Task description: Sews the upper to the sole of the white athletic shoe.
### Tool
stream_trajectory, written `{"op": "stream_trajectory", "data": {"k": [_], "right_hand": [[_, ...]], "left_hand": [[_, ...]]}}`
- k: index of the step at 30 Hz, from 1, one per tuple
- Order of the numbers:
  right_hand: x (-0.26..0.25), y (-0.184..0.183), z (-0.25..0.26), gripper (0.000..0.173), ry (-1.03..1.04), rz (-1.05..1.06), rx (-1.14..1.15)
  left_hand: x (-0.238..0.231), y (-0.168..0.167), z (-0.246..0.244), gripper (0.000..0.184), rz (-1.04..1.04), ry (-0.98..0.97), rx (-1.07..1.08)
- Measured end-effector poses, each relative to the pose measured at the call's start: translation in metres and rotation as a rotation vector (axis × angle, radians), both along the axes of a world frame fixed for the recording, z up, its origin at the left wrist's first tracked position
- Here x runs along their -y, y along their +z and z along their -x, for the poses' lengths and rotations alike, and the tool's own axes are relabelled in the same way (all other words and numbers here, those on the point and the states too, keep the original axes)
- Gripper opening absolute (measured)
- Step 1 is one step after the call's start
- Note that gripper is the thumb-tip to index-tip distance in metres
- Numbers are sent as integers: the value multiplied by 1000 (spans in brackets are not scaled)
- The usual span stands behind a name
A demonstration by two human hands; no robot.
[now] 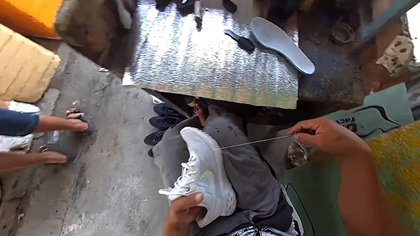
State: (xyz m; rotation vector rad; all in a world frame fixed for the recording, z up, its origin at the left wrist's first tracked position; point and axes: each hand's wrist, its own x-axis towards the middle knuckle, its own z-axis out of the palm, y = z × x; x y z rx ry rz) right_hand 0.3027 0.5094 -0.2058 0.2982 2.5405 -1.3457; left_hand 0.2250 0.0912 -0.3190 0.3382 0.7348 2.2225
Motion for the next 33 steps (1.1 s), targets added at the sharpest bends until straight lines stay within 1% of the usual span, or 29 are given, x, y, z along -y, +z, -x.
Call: {"op": "stream_trajectory", "data": {"k": [3,8,11,13,15,17,18,19,20,21,23,24,26,27,28,29,31,33], "right_hand": [[-21,-9,-17,17,-63,-34,-1],[-26,-39,-24,17,-148,-7,26],[-31,-57,-24,16,-175,-10,102],[-37,-69,-29,16,-196,-57,136],[-42,-73,-35,16,-230,-160,148],[-39,-69,-37,21,-314,-242,174],[-32,-69,-34,26,-392,-229,149],[-20,-70,-30,30,-462,-179,82],[-4,-74,-27,32,-524,-71,-23],[17,-77,-23,32,-557,96,-124],[65,-82,-9,30,-590,502,-282],[87,-85,-1,28,-615,626,-307],[122,-96,14,23,-683,753,-321],[132,-103,19,24,-669,735,-342],[136,-108,22,28,-610,672,-393],[136,-108,23,32,-507,576,-455],[132,-93,24,39,-302,350,-528],[135,-74,22,44,-174,186,-500]], "left_hand": [[-1,-4,1,34,3,18,3],[-9,1,-2,31,48,104,54],[-13,5,-5,30,61,132,65],[-15,4,-8,30,62,157,79],[-16,1,-10,30,56,169,90],[-18,-2,-12,31,27,145,77],[-19,-3,-12,30,14,132,62],[-20,-2,-11,30,10,127,49],[-22,0,-11,30,6,121,41],[-24,2,-10,29,1,113,38],[-28,5,-8,29,-9,100,37],[-29,6,-8,29,-12,98,42],[-30,8,-10,28,-18,100,53],[-30,9,-11,28,-18,106,59],[-29,10,-12,28,-17,115,63],[-29,10,-12,29,-21,123,64],[-29,11,-13,30,-29,130,70],[-28,12,-14,30,-28,129,77]]}}
